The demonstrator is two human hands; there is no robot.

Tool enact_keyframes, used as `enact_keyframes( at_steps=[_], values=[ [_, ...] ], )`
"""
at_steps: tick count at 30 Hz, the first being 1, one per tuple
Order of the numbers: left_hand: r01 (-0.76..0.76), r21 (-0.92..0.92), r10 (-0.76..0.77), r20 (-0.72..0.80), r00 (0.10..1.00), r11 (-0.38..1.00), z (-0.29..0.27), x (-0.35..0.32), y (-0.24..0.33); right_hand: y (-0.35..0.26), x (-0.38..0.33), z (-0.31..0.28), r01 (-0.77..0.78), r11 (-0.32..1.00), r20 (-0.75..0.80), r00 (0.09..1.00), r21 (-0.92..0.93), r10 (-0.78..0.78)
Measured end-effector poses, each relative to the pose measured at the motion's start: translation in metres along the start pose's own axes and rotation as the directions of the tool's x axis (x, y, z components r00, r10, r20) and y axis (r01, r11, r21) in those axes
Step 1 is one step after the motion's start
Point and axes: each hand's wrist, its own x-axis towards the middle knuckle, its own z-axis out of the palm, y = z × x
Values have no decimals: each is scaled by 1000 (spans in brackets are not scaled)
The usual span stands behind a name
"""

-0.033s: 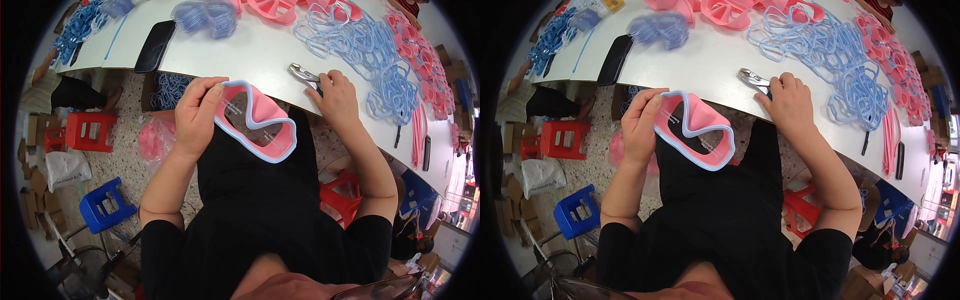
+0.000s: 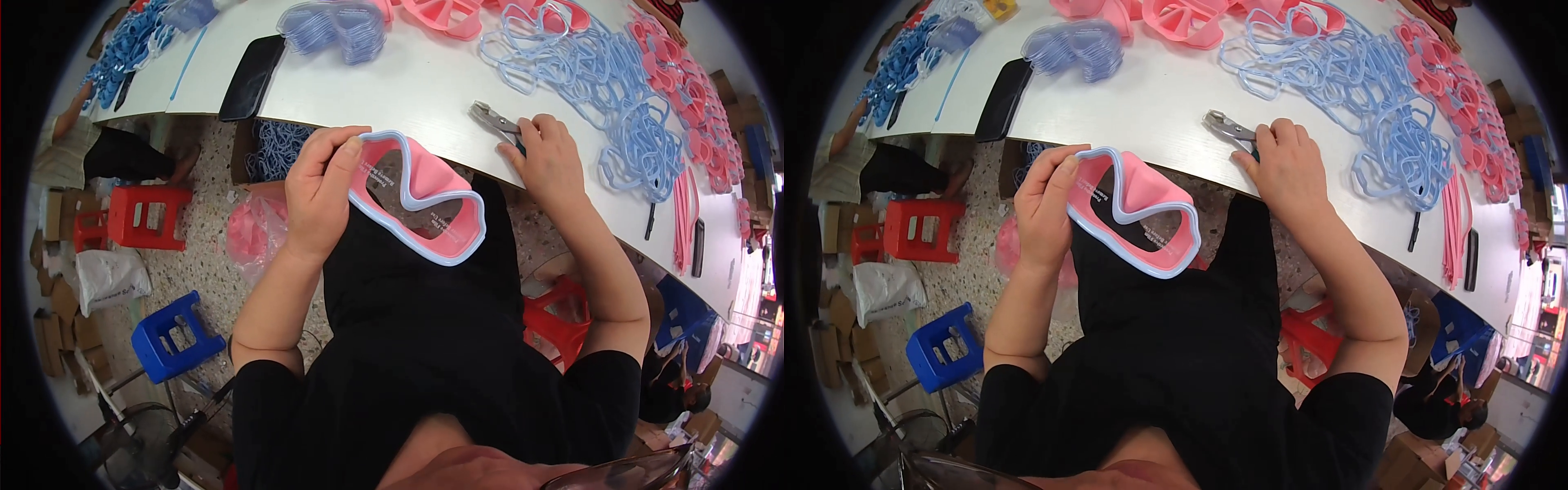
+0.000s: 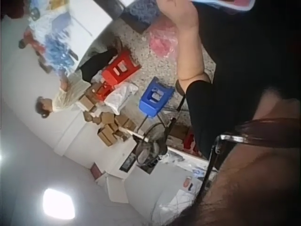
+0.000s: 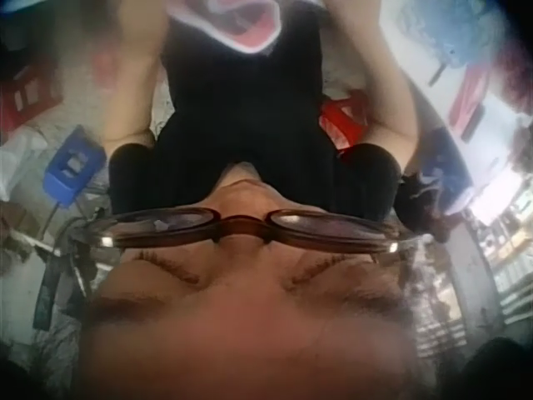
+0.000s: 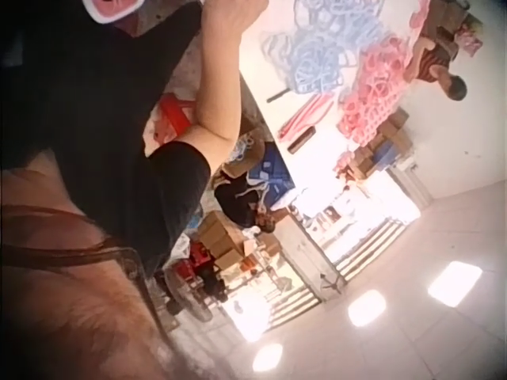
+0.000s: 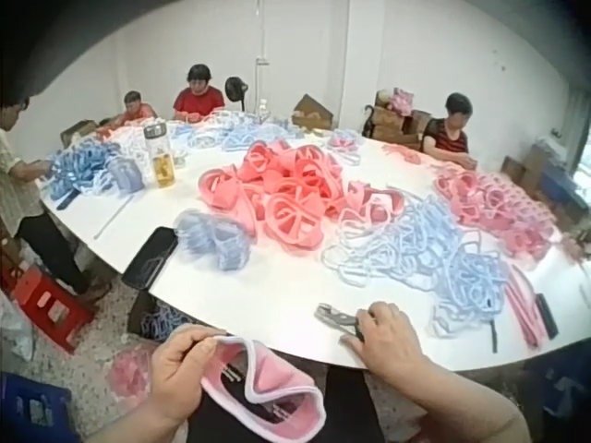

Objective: Assembling pink and blue plastic mask components by hand and using pliers.

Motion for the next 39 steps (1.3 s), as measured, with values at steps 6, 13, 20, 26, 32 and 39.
enact_keyframes(
  at_steps=[6,13,20,26,32,39],
  values=[
    [37,-189,-59,-116,991,981,10,-7,-5,-13,-6,-11,32,998,-223,975,55,-19],
    [-68,-56,54,-222,974,996,17,-13,-21,-88,-60,-22,-249,-209,306,899,946,313],
    [-224,198,262,-196,945,954,6,-31,-26,-92,-53,-9,-13,-26,22,922,1000,386],
    [-616,375,384,531,755,693,8,5,55,-82,-41,-31,109,461,-182,976,881,119],
    [-571,279,215,731,648,772,21,22,54,-88,-38,-36,20,499,-81,991,867,102],
    [-417,269,270,449,852,868,26,26,56,-101,-59,-5,-97,152,23,903,983,429]
  ],
)
